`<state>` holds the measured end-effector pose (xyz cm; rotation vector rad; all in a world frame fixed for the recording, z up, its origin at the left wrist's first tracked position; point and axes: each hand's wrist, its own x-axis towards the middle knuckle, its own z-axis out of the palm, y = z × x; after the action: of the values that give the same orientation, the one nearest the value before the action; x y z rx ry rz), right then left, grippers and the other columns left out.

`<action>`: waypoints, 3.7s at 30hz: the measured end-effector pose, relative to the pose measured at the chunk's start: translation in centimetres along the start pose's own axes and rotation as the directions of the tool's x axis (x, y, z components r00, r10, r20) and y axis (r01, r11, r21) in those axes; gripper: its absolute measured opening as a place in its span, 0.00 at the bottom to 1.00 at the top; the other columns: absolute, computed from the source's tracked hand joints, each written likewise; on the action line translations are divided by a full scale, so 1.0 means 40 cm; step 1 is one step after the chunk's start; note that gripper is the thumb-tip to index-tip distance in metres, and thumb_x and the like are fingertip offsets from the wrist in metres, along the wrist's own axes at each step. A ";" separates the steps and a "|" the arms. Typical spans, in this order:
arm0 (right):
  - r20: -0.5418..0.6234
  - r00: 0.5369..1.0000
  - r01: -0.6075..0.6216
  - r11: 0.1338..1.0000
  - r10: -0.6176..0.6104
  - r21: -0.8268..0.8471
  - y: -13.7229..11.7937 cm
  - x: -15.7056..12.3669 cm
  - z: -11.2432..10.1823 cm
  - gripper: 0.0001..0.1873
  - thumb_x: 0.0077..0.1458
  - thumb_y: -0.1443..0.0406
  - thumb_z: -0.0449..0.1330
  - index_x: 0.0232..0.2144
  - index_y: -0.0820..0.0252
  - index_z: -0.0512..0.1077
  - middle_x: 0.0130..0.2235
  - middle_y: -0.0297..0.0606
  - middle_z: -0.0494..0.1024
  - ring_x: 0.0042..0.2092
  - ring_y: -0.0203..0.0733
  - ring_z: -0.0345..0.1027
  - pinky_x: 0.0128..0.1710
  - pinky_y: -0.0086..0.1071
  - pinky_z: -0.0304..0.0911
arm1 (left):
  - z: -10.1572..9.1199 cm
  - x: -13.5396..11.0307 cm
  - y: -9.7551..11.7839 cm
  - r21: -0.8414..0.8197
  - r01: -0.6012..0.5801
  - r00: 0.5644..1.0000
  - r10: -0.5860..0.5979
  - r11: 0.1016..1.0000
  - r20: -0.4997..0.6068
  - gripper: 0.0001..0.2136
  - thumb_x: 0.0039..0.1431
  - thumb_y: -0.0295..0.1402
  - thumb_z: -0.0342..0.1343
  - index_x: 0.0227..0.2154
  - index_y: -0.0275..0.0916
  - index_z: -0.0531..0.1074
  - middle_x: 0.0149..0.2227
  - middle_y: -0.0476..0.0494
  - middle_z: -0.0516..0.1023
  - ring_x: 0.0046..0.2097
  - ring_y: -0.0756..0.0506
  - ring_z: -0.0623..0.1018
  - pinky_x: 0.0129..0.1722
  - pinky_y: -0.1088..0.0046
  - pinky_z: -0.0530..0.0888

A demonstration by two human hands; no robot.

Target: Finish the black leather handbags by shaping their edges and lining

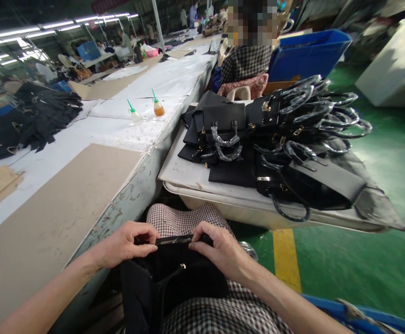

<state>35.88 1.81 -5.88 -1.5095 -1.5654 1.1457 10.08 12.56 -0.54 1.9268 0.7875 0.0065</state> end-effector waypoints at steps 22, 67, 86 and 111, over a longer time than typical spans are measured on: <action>0.084 0.968 -0.249 0.862 0.236 0.442 -0.019 -0.007 -0.011 0.15 0.50 0.65 0.63 0.40 0.57 0.65 0.32 0.28 0.73 0.31 0.35 0.63 0.30 0.28 0.56 | 0.038 0.027 -0.002 -0.395 0.261 0.961 -0.275 0.881 0.021 0.09 0.51 0.31 0.61 0.36 0.35 0.74 0.28 0.52 0.71 0.30 0.52 0.67 0.32 0.77 0.61; 0.618 0.786 -0.236 0.935 0.025 0.263 0.018 0.043 -0.130 0.18 0.59 0.55 0.58 0.36 0.66 0.76 0.29 0.32 0.72 0.30 0.34 0.63 0.31 0.27 0.60 | -0.040 -0.056 -0.060 -0.204 0.367 0.926 -0.334 0.908 0.178 0.15 0.54 0.41 0.60 0.36 0.34 0.78 0.31 0.47 0.79 0.32 0.47 0.74 0.32 0.75 0.67; 0.769 0.622 0.355 0.928 -0.146 -0.111 -0.189 0.229 0.032 0.23 0.57 0.52 0.59 0.47 0.62 0.75 0.36 0.38 0.77 0.35 0.42 0.67 0.34 0.31 0.59 | -0.062 -0.049 0.026 -0.117 0.198 0.978 -0.188 0.973 0.091 0.11 0.51 0.35 0.61 0.33 0.33 0.80 0.24 0.52 0.70 0.27 0.51 0.66 0.28 0.77 0.61; 0.736 0.661 0.256 0.878 0.148 -0.406 -0.217 0.322 0.048 0.10 0.53 0.61 0.57 0.29 0.61 0.75 0.25 0.32 0.69 0.26 0.37 0.62 0.24 0.29 0.54 | -0.048 -0.106 0.008 -0.515 0.447 0.873 -0.483 0.731 0.072 0.12 0.50 0.33 0.58 0.38 0.35 0.73 0.33 0.43 0.79 0.31 0.46 0.77 0.26 0.75 0.73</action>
<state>29.28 14.77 -0.04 -1.2968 -2.6178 1.5425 6.28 11.78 2.02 1.1822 1.1687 -0.0219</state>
